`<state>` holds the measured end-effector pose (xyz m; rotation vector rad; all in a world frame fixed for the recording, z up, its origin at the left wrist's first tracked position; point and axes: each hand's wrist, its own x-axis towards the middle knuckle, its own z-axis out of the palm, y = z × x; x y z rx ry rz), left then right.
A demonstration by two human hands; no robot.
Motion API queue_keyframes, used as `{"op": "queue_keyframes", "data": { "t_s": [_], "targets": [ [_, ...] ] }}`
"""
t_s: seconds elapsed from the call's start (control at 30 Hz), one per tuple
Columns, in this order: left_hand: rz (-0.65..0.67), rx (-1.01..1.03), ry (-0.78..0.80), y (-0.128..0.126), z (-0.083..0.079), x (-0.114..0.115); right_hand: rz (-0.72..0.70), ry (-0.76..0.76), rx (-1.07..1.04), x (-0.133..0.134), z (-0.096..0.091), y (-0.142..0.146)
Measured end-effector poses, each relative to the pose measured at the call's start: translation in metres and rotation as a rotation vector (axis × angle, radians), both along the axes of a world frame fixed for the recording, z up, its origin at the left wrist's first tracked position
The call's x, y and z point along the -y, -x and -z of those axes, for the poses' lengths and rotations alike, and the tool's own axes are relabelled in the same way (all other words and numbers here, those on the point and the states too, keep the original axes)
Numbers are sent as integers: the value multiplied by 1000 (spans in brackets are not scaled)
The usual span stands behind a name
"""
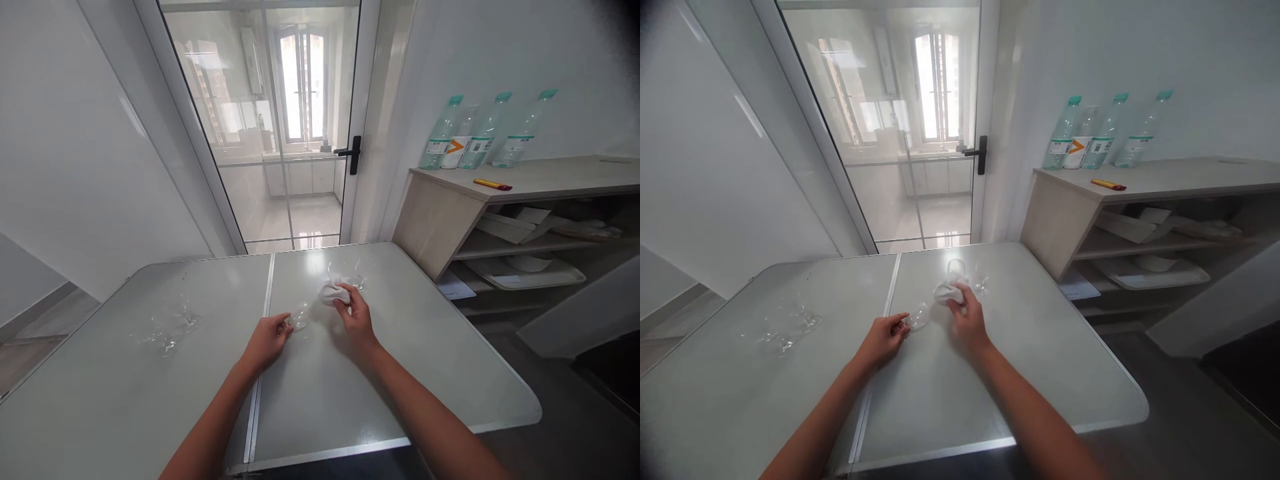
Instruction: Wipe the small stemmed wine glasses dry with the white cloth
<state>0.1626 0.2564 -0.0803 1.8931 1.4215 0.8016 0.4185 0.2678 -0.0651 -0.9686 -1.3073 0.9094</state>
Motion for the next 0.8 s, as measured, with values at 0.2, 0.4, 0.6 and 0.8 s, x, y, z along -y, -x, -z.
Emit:
{"op": "queue_keyframes", "data": {
  "t_s": [0.2, 0.4, 0.6, 0.8],
  "targets": [
    [156, -326, -346, -11, 5, 13, -479, -367, 577, 8, -12, 3],
    [366, -450, -604, -10, 9, 16, -438, -210, 682, 8, -6, 8],
    [296, -375, -563, -14, 12, 19, -490, -16, 521, 2, -7, 5],
    [78, 93, -148, -23, 3, 16, -610, -465, 561, 2, -12, -1]
  ]
}}
